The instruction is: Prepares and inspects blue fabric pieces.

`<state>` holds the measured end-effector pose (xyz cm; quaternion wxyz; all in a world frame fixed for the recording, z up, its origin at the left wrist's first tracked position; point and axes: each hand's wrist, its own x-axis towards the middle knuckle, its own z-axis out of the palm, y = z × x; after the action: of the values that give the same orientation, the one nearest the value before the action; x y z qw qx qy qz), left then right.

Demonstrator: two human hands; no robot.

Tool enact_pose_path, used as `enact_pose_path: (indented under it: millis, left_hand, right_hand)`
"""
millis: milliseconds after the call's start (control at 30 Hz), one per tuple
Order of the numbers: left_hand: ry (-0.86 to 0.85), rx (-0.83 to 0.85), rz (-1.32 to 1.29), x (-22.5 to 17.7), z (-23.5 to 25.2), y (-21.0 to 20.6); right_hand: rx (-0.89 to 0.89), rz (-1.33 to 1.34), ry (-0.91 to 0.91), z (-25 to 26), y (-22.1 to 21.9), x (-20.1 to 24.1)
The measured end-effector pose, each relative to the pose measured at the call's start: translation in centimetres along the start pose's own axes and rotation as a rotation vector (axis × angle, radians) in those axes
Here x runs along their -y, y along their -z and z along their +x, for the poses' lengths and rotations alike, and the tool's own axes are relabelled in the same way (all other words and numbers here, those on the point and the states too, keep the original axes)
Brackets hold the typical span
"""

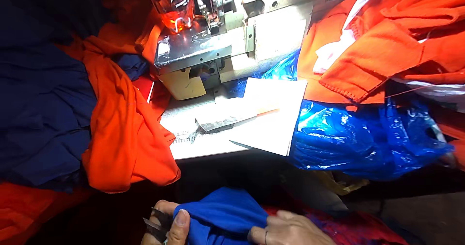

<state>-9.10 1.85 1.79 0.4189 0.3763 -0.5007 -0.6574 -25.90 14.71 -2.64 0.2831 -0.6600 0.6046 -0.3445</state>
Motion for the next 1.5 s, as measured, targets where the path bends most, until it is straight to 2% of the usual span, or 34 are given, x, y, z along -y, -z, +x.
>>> enact_pose_path:
  millis: [133,233,300,400,500,567,700,833,967,1033,1200,1333,1433,1500]
  left_hand:
    - [-0.154,0.042,0.233,0.5,-0.4,0.6]
    - [-0.178,0.131,0.256,0.1,-0.4,0.9]
    - [-0.158,0.194,0.280,0.0,-0.7,0.7]
    - [-0.171,0.230,0.393,0.0,-0.7,0.6]
    - [-0.217,0.304,0.600,-0.2,-0.5,0.6]
    - [-0.217,0.351,0.632,-0.5,-0.5,-0.1]
    - [-0.239,0.555,0.621,-0.2,0.0,-1.4]
    - [-0.098,0.651,0.404,2.3,1.1,-1.5]
    - [-0.173,0.793,0.316,4.3,1.8,-1.5]
    - [-0.167,0.751,0.216,4.0,1.5,-1.7]
    - [0.029,0.392,0.026,0.9,1.1,-0.7]
    - [0.044,0.336,0.022,0.1,0.9,-0.5]
    - [0.034,0.300,0.053,0.2,0.9,-0.4]
    - [0.019,0.294,0.089,0.2,0.9,-0.4]
  right_hand:
    - [-0.296,-0.470,-0.124,-0.5,0.3,-1.1]
    - [-0.363,-0.511,-0.229,-1.3,0.8,-2.7]
    - [-0.393,-0.226,-0.247,-1.7,0.8,-3.0]
    - [-0.475,0.482,-0.232,-1.1,1.1,-1.6]
    - [-0.399,0.958,-0.148,-0.4,1.3,0.2]
    - [-0.318,1.088,-0.080,0.2,1.3,1.0]
    - [-0.204,1.226,0.014,1.0,1.8,1.9]
    - [-0.118,1.244,0.046,0.6,2.7,0.9]
    - [-0.050,1.248,0.012,0.0,2.9,0.6]
    - [-0.072,1.208,-0.003,0.1,2.9,0.4]
    - [-0.135,0.942,-0.071,-0.1,3.4,-0.9]
    - [-0.244,0.846,-0.100,0.3,2.1,-1.1]
    - [-0.354,0.959,-0.155,0.4,1.7,-0.5]
    - [-0.405,1.009,-0.105,0.6,1.5,-0.5]
